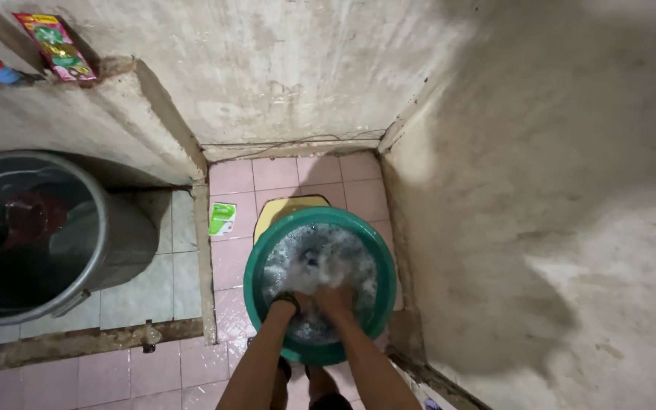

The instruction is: The person washes a dark patterned garment by hand in a green basin with soapy water, then rinses it using water from a large bucket with a red ladle and adds detergent from a packet.

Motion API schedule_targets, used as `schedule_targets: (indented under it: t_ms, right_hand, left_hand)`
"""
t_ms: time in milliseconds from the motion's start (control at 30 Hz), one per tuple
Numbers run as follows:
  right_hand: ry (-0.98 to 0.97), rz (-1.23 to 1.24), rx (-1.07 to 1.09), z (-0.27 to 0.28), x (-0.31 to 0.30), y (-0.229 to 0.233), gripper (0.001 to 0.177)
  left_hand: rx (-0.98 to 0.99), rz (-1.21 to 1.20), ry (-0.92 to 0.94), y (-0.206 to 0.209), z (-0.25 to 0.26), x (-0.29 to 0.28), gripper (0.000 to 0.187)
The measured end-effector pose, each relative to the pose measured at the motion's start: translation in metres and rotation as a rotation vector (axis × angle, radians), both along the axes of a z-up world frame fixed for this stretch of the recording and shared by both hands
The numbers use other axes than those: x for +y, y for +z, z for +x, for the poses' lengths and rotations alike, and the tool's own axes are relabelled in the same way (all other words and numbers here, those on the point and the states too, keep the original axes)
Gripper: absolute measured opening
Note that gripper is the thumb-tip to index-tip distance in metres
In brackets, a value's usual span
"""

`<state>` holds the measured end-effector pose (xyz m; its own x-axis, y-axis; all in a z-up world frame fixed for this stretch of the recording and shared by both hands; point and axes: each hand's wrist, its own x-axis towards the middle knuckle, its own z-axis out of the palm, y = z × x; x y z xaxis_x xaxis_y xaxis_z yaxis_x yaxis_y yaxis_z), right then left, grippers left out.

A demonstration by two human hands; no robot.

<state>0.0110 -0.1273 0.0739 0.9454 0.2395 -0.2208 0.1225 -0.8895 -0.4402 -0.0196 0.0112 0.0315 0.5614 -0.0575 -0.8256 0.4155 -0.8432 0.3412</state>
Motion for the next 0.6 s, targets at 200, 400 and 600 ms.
schedule_targets:
  t_ms: [200,400,600]
  right_hand:
    - [-0.029,-0.113,-0.015,0.008,0.007,0.015,0.060]
    - [0.080,0.042,-0.092,0.017,-0.004,0.079,0.055]
    - [-0.059,0.469,0.017,0.013,-0.008,0.176,0.040]
  left_hand:
    - [-0.051,0.071,0.040,-0.004,-0.001,0.001,0.055]
    - [-0.351,0.163,0.175,0.038,0.001,0.018,0.047]
    - [-0.615,0.044,0.292,0.161,-0.002,0.034,0.048]
